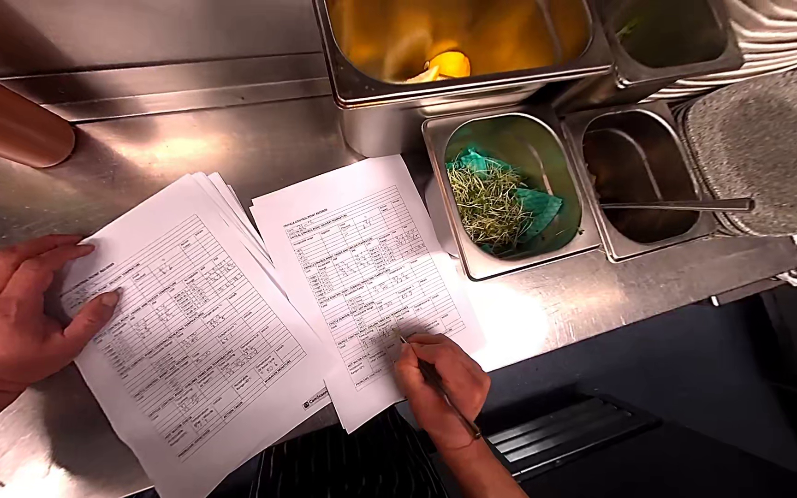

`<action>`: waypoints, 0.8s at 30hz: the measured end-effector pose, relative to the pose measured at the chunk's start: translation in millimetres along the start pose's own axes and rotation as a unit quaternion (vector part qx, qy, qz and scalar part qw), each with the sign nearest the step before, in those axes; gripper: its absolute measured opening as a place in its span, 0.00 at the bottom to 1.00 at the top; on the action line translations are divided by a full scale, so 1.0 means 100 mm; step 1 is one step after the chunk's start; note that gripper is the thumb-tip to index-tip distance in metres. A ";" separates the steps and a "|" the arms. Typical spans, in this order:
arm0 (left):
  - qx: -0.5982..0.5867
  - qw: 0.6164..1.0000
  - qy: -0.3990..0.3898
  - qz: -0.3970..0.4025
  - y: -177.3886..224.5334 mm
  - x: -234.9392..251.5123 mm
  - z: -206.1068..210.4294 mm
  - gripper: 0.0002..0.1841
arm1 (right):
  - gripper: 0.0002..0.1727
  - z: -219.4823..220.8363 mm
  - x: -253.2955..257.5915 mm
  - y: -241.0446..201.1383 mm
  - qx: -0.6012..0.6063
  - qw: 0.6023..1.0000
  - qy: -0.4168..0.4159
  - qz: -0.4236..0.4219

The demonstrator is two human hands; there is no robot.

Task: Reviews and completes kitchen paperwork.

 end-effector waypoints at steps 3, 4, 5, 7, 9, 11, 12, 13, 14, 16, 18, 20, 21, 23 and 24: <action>-0.001 1.000 0.007 0.001 0.07 0.03 -0.02 0.42 | 0.05 -0.08 0.13 0.11 0.020 0.998 -0.004 0.057; -0.006 1.000 0.009 -0.001 0.11 0.03 -0.02 0.42 | 0.05 -0.08 0.17 0.14 0.018 0.999 -0.020 0.045; -0.011 1.000 0.009 -0.004 0.14 0.03 -0.03 0.42 | 0.05 -0.08 0.18 0.15 0.014 0.999 -0.037 0.024; -0.011 1.000 0.012 -0.001 0.12 0.02 -0.02 0.42 | 0.06 -0.06 0.15 0.14 0.002 0.999 -0.044 -0.026; -0.013 1.000 0.015 0.006 0.02 -0.01 0.02 0.43 | 0.06 -0.04 0.13 0.12 -0.007 0.998 -0.040 -0.050; -0.015 1.000 0.012 0.003 -0.04 -0.03 0.06 0.43 | 0.07 -0.02 0.14 0.11 -0.014 0.997 -0.041 -0.057; -0.014 1.000 0.015 0.005 -0.08 -0.05 0.07 0.43 | 0.07 -0.02 0.13 0.12 -0.013 0.997 -0.044 -0.054; -0.011 1.000 0.023 0.010 -0.11 -0.06 0.08 0.43 | 0.07 -0.03 0.13 0.12 -0.009 0.998 -0.047 -0.049; -0.006 0.999 0.034 0.019 -0.12 -0.07 0.08 0.43 | 0.07 -0.04 0.12 0.13 -0.001 0.998 -0.049 -0.046; -0.007 0.999 0.048 0.026 -0.12 -0.05 0.08 0.42 | 0.07 -0.04 0.14 0.14 0.009 0.998 -0.045 -0.048; -0.011 0.999 0.047 0.024 -0.13 -0.07 0.09 0.42 | 0.07 -0.03 0.14 0.14 -0.002 0.998 -0.041 -0.046; -0.014 0.999 0.038 0.019 -0.09 -0.05 0.09 0.43 | 0.07 -0.03 0.14 0.14 -0.010 0.998 -0.040 -0.041; -0.015 0.999 0.034 0.015 -0.04 -0.03 0.07 0.43 | 0.07 -0.03 0.14 0.14 -0.009 0.998 -0.039 -0.040; -0.015 1.000 0.027 0.007 0.04 -0.01 0.05 0.43 | 0.07 -0.03 0.13 0.15 -0.009 0.998 -0.034 -0.044; -0.016 1.000 0.024 0.005 0.05 0.00 0.04 0.43 | 0.07 -0.04 0.12 0.14 -0.010 0.998 -0.034 -0.046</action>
Point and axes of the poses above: each hand's wrist, its own x-axis towards the middle knuckle, its own z-axis out of the palm, y = z × x, the point moved 5 cm from there along x, towards the middle knuckle, and after that the axes turned 5 degrees about y, right-handed, at the moved point
